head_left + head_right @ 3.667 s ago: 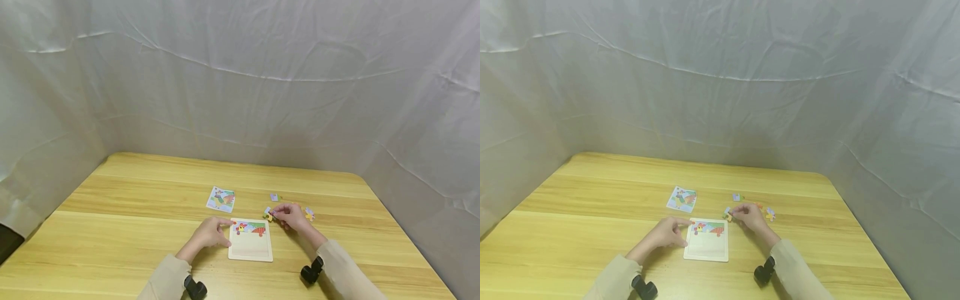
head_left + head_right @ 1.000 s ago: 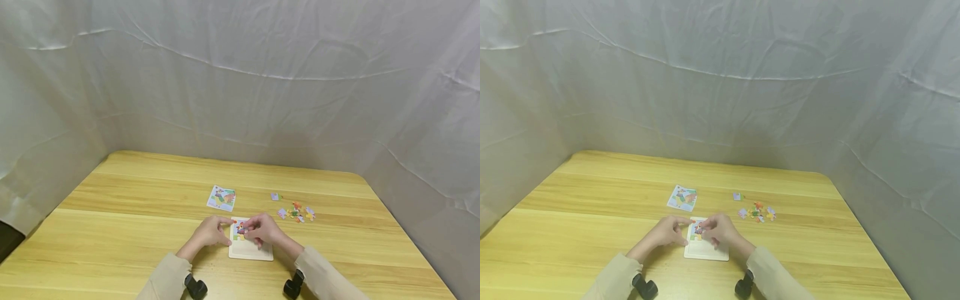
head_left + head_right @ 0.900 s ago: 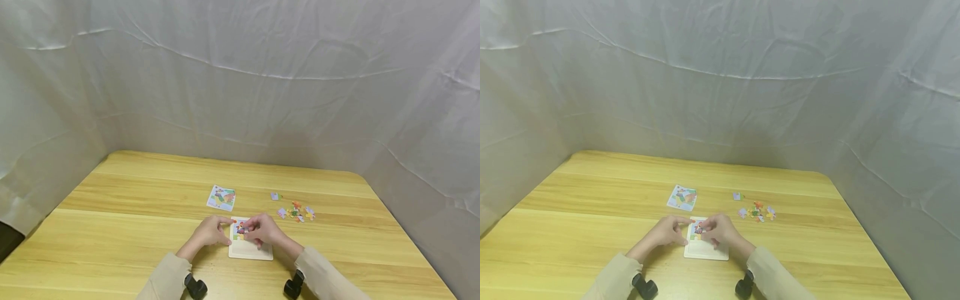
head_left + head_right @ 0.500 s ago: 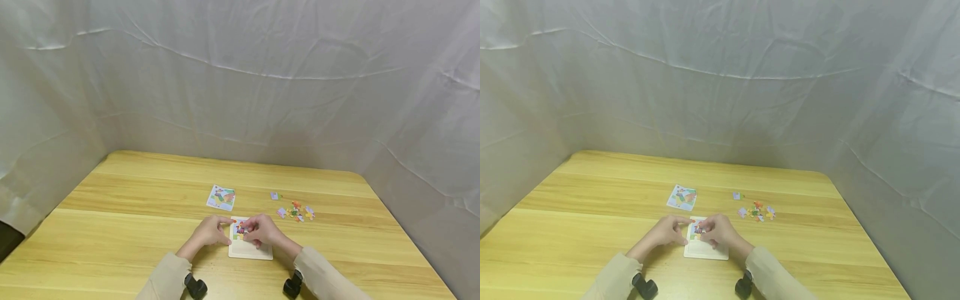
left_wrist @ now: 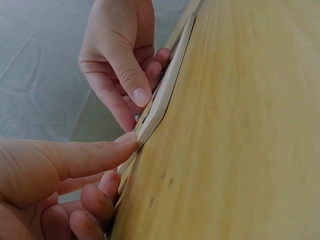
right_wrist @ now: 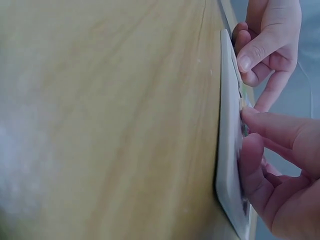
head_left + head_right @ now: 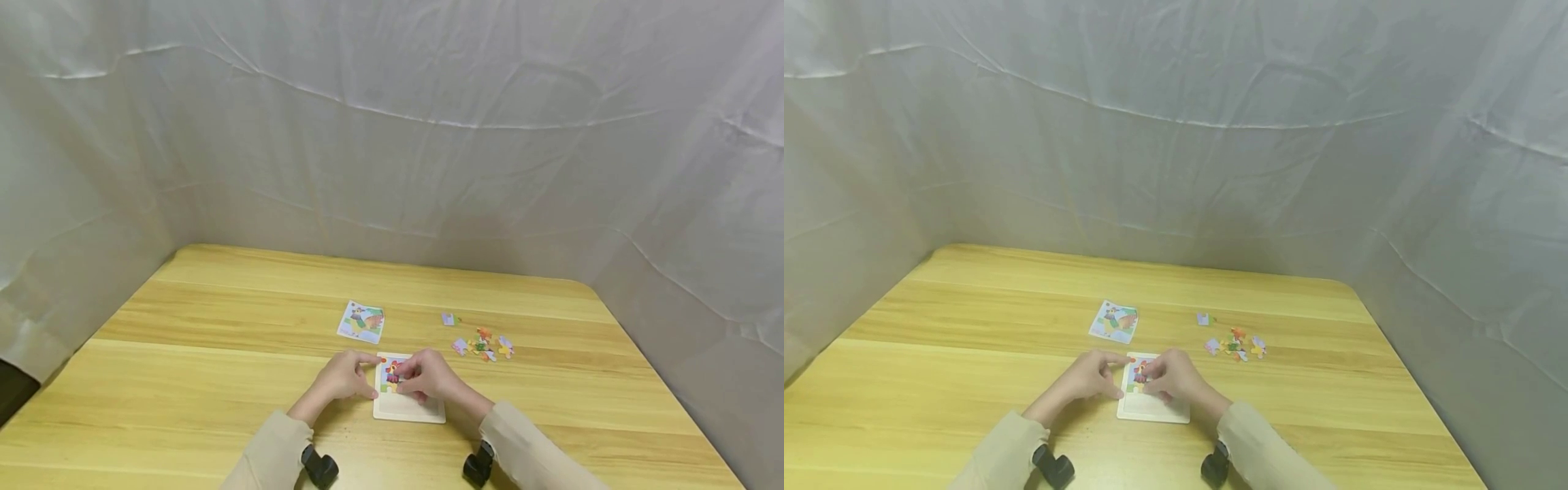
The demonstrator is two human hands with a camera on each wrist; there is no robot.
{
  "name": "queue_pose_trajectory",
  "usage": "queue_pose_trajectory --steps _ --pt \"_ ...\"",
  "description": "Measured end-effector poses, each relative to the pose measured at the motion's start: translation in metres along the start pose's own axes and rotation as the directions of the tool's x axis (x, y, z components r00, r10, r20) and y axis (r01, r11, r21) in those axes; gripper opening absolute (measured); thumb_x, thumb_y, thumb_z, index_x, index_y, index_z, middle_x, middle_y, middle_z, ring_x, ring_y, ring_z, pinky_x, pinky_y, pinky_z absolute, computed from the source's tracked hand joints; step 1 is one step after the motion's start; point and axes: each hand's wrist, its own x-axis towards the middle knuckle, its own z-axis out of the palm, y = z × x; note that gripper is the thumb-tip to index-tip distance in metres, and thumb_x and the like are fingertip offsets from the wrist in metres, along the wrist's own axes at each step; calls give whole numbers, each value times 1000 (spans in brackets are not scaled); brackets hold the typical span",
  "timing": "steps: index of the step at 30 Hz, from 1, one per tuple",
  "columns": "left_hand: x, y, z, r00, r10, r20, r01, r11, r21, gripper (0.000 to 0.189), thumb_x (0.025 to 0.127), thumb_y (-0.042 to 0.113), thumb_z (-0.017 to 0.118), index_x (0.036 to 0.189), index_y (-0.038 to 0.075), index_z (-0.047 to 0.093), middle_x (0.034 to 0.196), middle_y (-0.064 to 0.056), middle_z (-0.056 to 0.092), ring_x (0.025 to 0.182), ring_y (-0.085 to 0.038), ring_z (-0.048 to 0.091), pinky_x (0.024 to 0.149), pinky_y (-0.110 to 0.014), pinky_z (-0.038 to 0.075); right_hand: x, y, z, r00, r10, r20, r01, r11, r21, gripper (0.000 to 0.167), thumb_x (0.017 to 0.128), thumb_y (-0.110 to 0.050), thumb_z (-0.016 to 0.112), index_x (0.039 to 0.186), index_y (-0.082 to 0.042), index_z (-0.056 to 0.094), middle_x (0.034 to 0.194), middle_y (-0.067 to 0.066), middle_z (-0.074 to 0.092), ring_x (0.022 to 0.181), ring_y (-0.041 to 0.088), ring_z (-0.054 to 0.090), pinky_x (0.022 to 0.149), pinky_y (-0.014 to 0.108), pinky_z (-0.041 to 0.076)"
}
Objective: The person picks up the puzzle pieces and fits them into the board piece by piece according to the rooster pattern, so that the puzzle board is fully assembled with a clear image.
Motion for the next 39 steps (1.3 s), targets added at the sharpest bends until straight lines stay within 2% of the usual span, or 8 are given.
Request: queue_pose_trajectory --steps 5,12,19,23,31,39 --pt "0 0 0 1000 -7 3 7 1000 -10 54 61 1 77 112 2 61 48 1 46 38 -7 33 37 -19 26 0 1 0 1000 -23 9 23 999 -36 18 72 1 71 90 5 69 60 -1 56 35 3 37 36 16 32" --pt "1 -1 1 1000 -2 6 3 1000 -12 54 60 1 77 112 1 61 49 0 48 39 -7 35 37 -19 28 -1 3 0 1000 -7 -14 7 1000 14 14 72 1 71 85 4 68 60 -1 53 38 5 42 37 17 36" --pt "1 -2 1 1000 4 6 -4 1000 -16 54 61 1 77 112 2 61 49 1 47 38 -7 35 37 -19 28 -2 3 -1 1000 8 -1 -8 999 38 11 74 0 69 84 4 69 55 0 55 37 6 42 37 18 38" --pt "1 -2 0 1000 6 6 -6 1000 -15 53 61 1 77 112 2 61 47 2 45 38 -7 33 37 -19 27 0 1 -1 1000 5 18 -6 1000 23 9 74 1 69 83 3 69 53 3 57 36 7 39 36 18 36" --pt "1 -1 -1 1000 -1 9 1 1000 -22 53 62 1 77 112 2 61 47 2 45 38 -7 33 37 -19 26 2 0 -3 997 -45 65 48 998 -45 9 74 3 68 83 5 69 60 4 61 33 2 34 34 18 33" --pt "1 -1 0 1000 -11 8 11 1000 -19 53 61 1 77 113 2 61 48 2 45 39 -7 34 37 -19 27 3 -1 -4 998 -6 64 9 999 -38 9 75 0 68 83 3 69 59 1 59 34 3 36 35 18 33"
